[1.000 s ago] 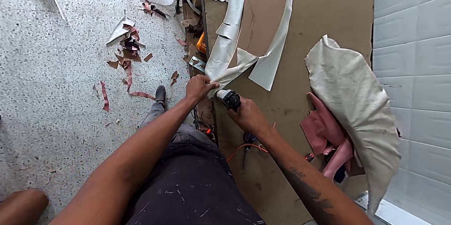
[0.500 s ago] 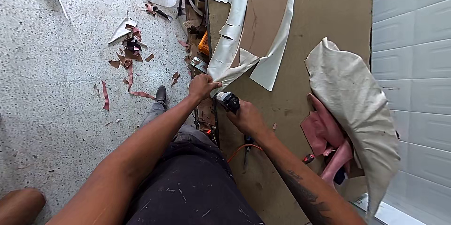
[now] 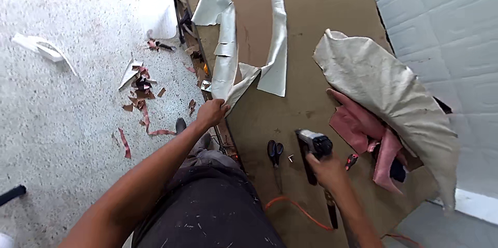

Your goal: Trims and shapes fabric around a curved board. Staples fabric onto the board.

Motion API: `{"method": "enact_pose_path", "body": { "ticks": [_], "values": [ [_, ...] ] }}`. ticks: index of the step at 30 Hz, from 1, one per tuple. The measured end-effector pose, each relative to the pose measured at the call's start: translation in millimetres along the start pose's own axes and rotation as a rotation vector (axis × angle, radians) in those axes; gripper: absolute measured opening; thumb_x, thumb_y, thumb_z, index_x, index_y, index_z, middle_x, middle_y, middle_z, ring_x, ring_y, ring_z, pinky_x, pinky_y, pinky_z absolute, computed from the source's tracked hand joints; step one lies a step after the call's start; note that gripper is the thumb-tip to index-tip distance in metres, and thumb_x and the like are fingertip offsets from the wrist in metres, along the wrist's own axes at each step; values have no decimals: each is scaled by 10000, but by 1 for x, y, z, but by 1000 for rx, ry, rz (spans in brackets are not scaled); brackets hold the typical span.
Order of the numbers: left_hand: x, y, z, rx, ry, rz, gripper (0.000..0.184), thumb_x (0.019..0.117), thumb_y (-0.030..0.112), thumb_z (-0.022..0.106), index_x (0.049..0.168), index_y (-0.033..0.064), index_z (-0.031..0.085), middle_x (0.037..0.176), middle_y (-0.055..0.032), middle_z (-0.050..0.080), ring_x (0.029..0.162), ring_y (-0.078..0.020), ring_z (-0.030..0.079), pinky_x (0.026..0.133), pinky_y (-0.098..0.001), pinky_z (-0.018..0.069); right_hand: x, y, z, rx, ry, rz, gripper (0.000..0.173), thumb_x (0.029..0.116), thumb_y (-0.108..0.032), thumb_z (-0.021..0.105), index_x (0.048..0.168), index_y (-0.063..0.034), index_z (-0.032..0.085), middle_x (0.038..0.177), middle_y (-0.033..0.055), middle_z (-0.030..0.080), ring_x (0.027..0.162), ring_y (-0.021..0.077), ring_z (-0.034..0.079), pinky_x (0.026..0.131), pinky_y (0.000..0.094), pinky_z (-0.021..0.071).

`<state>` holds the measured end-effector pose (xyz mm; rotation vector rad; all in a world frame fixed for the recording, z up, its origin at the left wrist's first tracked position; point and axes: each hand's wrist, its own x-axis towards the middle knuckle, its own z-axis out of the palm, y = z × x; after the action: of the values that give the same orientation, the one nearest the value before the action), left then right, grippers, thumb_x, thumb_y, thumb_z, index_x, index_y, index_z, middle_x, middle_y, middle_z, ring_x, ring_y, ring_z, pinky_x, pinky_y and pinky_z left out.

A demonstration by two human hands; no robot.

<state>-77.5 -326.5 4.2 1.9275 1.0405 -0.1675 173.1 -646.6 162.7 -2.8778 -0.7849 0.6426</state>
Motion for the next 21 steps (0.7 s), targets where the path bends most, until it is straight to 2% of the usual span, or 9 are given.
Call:
{"method": "enact_pose_path", "body": {
  "ticks": [3,6,8,10,12,14,16,18,21],
  "values": [
    [9,18,2,24,-83,44,454,1031,519,526,898,112,677,801,-114,671,799,-321,683,708,-616,548,-19,89,13,-71,72,163,459,922,-319,684,1257,-10,630,1004,248,703,935,431,694,810,695,530],
    [22,53,19,39,-196,129,418,1029,469,548,913,94,691,818,-119,688,813,-312,692,743,-614,550,-42,161,53,-13,169,275,492,910,-180,694,1338,37,583,1269,304,606,1119,480,629,923,686,512],
    [30,84,40,91,-313,239,395,1030,458,557,1002,91,701,869,-121,700,847,-306,697,785,-605,559,-61,180,81,49,225,364,558,888,-129,718,1387,52,545,1395,338,505,1212,513,573,972,675,504],
    [38,113,62,216,-392,405,371,1014,477,594,1119,144,718,975,-82,735,936,-263,717,862,-585,578,-74,182,101,125,272,430,651,868,-143,755,1432,64,505,1456,364,436,1279,534,518,1028,662,481],
    [39,130,73,380,-319,567,313,961,460,665,1131,204,725,1063,-32,725,1037,-229,695,904,-549,581,-84,182,119,169,320,447,689,856,-170,772,1458,32,505,1479,348,432,1325,529,484,1066,673,448],
    [50,130,68,473,-154,702,282,916,432,716,1116,237,750,1107,-1,702,1097,-217,646,936,-499,553,-88,171,127,185,388,446,618,860,-177,776,1421,-19,568,1479,301,468,1350,499,478,1086,677,426],
    [74,121,57,550,-90,809,271,911,447,724,1109,265,759,1146,10,673,1115,-215,612,943,-478,525,-93,137,122,256,482,467,516,885,-161,750,1370,-47,614,1460,270,499,1329,471,503,1070,664,441],
    [99,109,48,605,-100,936,200,951,433,690,1059,283,764,1119,31,666,1083,-197,608,910,-452,518,-96,79,115,413,526,482,418,944,-168,687,1339,-44,626,1365,237,567,1183,397,611,961,589,543],
    [127,107,42,626,-132,1167,198,1020,336,583,988,242,754,1031,42,675,1012,-165,628,863,-401,529,-76,-38,131,868,384,512,327,1036,-257,574,1304,-77,633,1125,89,724,913,220,734,782,452,643]
  ]
}}
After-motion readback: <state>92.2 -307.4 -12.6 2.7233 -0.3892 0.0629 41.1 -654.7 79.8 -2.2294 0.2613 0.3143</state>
